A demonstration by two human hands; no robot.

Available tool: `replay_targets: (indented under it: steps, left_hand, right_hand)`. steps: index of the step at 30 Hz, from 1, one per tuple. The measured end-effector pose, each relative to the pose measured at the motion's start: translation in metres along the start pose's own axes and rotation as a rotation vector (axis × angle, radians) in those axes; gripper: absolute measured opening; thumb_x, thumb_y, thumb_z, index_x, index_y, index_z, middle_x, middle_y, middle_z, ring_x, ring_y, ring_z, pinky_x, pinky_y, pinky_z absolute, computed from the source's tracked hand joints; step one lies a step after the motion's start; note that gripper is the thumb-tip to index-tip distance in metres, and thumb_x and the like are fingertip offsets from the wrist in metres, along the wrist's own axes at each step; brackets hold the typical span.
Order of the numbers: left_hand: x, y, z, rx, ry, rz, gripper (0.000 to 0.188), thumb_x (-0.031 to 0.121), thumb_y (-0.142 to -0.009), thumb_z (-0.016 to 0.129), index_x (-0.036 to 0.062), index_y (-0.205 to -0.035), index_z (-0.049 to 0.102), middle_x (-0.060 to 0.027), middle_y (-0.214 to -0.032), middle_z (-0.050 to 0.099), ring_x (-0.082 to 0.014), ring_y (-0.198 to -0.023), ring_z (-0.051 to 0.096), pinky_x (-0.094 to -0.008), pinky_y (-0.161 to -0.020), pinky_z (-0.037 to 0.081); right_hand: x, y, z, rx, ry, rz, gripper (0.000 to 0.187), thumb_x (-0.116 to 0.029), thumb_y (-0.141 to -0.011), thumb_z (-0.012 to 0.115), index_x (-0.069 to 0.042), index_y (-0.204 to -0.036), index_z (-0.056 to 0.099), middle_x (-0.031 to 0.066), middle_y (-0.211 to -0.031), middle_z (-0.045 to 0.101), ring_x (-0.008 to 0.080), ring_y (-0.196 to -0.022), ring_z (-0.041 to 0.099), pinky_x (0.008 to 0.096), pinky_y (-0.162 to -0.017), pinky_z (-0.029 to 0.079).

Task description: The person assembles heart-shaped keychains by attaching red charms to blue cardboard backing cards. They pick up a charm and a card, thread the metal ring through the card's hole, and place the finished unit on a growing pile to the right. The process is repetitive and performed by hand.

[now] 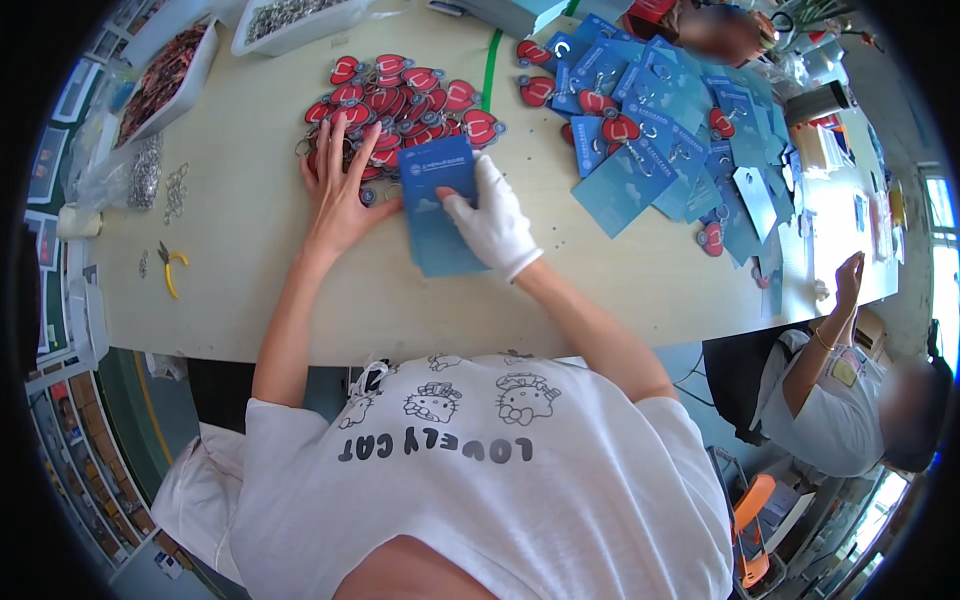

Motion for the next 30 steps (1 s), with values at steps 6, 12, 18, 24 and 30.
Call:
replay_targets:
  steps: [6, 12, 18, 24, 30]
  left_hand:
    - [-0.016, -0.001, -0.019, 0.107, 0.099, 0.021, 0.067, 0.032, -0.080, 0.069, 0.0173, -0.139, 0.041, -0.0099, -0.148, 0.030, -0.0348, -0.139, 0.020, -0.0622, -0.106, 0.008]
    - [0.046, 0.041, -0.044, 0.038, 0.259, 0.107, 0.065, 0.045, -0.084, 0.062, 0.0063, -0.134, 0.046, -0.0123, -0.136, 0.044, -0.0342, -0.131, 0.032, -0.0483, -0.108, 0.020]
    - [0.081, 0.067, -0.010, -0.052, 0.332, 0.043, 0.084, 0.054, -0.073, 0.069, 0.0088, -0.138, 0.041, -0.0198, -0.144, 0.029, -0.0435, -0.133, 0.023, -0.0549, -0.107, 0.022]
    - [0.095, 0.060, 0.006, -0.121, 0.248, -0.008, 0.086, 0.048, -0.073, 0.073, 0.0104, -0.141, 0.036, -0.0225, -0.148, 0.017, -0.0453, -0.134, 0.019, -0.0569, -0.106, 0.021]
    - [0.107, 0.076, 0.016, -0.071, 0.291, -0.069, 0.083, 0.042, -0.076, 0.072, 0.0092, -0.142, 0.033, -0.0236, -0.148, 0.016, -0.0448, -0.134, 0.020, -0.0546, -0.105, 0.023]
  right_hand:
    - [-0.013, 0.033, 0.014, 0.220, 0.161, -0.158, 0.066, -0.020, -0.076, 0.071, 0.006, -0.127, 0.037, 0.0233, -0.101, 0.057, 0.0393, -0.091, 0.057, 0.0423, -0.079, 0.047]
    - [-0.029, 0.029, -0.008, 0.126, 0.487, -0.238, 0.077, -0.028, -0.067, 0.077, 0.002, -0.126, 0.039, 0.0187, -0.108, 0.052, 0.0366, -0.100, 0.049, 0.0440, -0.086, 0.039]
    - [-0.046, -0.095, -0.075, 0.361, 0.838, -0.460, 0.050, -0.035, -0.070, 0.073, -0.003, -0.104, 0.056, 0.0153, -0.097, 0.057, 0.0335, -0.095, 0.054, 0.0434, -0.081, 0.044]
    - [-0.033, -0.219, -0.053, -0.250, 1.255, -0.538, 0.030, -0.029, -0.085, 0.059, -0.009, -0.107, 0.063, 0.0144, -0.102, 0.063, 0.0288, -0.096, 0.061, 0.0345, -0.081, 0.050]
    - [-0.051, -0.236, -0.054, -0.286, 0.224, -0.226, 0.036, -0.032, -0.088, 0.057, -0.007, -0.114, 0.061, 0.0093, -0.099, 0.064, 0.0186, -0.086, 0.062, 0.0325, -0.073, 0.052]
Point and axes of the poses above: each hand's wrist, its own y-axis away from the middle knuckle, its own z-axis out of the palm, x = y × z, the point moved 6 cm from there along -y, towards the middle knuckle
